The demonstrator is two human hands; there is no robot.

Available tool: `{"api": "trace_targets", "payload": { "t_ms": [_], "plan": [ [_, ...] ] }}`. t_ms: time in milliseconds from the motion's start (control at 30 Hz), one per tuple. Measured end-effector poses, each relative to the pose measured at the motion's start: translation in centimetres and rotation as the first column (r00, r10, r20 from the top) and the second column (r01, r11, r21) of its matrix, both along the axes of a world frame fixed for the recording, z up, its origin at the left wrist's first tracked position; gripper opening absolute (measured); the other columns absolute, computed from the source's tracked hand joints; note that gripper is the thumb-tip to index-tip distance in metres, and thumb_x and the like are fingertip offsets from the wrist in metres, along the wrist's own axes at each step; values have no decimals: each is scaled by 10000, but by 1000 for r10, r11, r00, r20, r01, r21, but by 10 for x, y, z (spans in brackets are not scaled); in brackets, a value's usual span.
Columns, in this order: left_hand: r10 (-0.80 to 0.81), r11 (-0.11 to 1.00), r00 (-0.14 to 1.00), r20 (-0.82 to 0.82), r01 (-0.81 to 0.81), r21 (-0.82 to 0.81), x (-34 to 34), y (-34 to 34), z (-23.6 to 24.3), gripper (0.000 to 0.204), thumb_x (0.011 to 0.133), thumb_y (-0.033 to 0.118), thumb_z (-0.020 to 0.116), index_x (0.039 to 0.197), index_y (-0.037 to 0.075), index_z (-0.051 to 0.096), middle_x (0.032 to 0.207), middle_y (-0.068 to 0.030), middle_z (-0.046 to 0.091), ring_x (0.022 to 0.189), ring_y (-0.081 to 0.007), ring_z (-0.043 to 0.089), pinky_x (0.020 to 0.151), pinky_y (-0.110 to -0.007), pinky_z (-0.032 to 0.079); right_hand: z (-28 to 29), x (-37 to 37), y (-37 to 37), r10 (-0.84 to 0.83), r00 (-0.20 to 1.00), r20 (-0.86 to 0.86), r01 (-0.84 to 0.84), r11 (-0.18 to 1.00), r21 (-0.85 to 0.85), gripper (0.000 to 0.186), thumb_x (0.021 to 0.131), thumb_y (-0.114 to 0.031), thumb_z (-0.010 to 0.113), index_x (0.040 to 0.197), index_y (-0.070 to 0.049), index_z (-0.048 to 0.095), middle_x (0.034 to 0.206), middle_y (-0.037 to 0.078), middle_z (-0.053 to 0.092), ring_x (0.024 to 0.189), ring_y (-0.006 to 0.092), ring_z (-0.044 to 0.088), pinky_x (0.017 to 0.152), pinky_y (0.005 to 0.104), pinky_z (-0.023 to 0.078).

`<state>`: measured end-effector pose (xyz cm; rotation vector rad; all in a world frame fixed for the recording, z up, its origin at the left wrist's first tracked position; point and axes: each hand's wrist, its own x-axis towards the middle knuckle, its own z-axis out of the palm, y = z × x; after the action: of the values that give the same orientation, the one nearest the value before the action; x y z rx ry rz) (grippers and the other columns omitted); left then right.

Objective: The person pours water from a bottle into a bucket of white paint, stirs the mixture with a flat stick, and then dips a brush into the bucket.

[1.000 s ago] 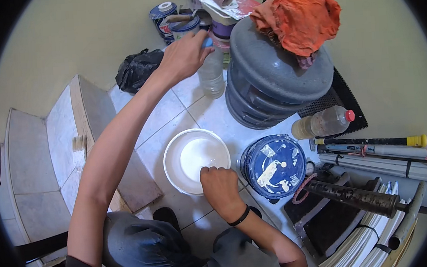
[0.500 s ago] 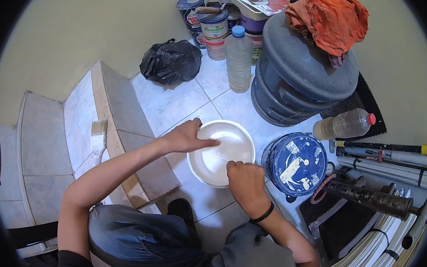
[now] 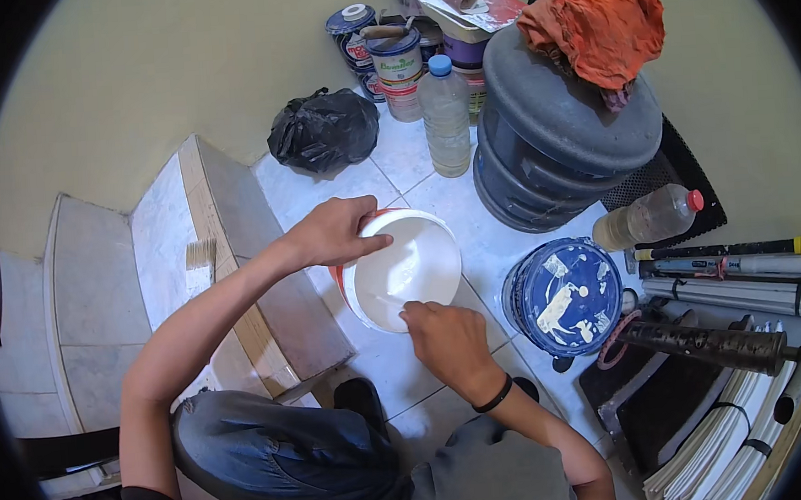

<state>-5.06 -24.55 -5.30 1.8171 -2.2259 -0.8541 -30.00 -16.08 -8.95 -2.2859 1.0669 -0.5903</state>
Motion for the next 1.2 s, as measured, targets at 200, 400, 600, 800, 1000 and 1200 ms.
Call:
{"api": "trace_targets", "payload": {
  "t_ms": [200,400,600,800,1000,1200],
  "plan": [
    [31,999,998,-53,-29,33,22,8,3,496,931,481,729,880,5,599,652,-138,587,603,-251,575,605,-407,464,-35,9,-17,55,991,-122,-56,998,0,164,942,-171,646,822,-69,695,732,136,706,647,338,706,584,469,541],
    [26,999,995,-93,-22,49,8,4,6,519,943,504,727,868,9,593,637,-128,574,594,-218,565,593,-392,459,-37,3,-66,-18,969,-248,-44,969,-244,59,855,-100,645,824,-102,695,756,100,709,666,283,727,588,430,554],
    [23,1000,995,-97,-22,18,6,-2,0,521,942,515,723,877,13,600,653,-142,592,606,-242,594,605,-393,475,-30,11,-90,-86,971,-222,-17,905,-425,30,840,-109,658,814,-114,673,751,73,703,663,255,723,579,397,548],
    [24,1000,996,-87,-25,-9,4,-4,-1,537,940,531,715,875,7,612,662,-148,606,605,-253,599,609,-394,484,-41,-2,-38,-48,965,-257,17,993,-119,115,914,-129,643,810,-85,664,714,106,700,638,292,719,582,431,553],
    [71,997,990,-121,-73,-18,1,-2,-4,537,943,526,714,862,3,622,656,-147,603,600,-244,596,598,-402,480,-18,10,-14,-13,999,-37,21,975,220,182,948,-212,660,875,-61,732,730,189,701,682,406,698,640,510,546],
    [73,996,991,-113,-79,-49,6,-2,-6,542,947,526,713,861,-1,622,661,-147,607,605,-245,597,599,-403,480,-38,11,-30,-17,997,-78,27,992,119,176,950,-209,659,875,-70,737,743,180,713,684,393,709,647,515,551]
  ]
}}
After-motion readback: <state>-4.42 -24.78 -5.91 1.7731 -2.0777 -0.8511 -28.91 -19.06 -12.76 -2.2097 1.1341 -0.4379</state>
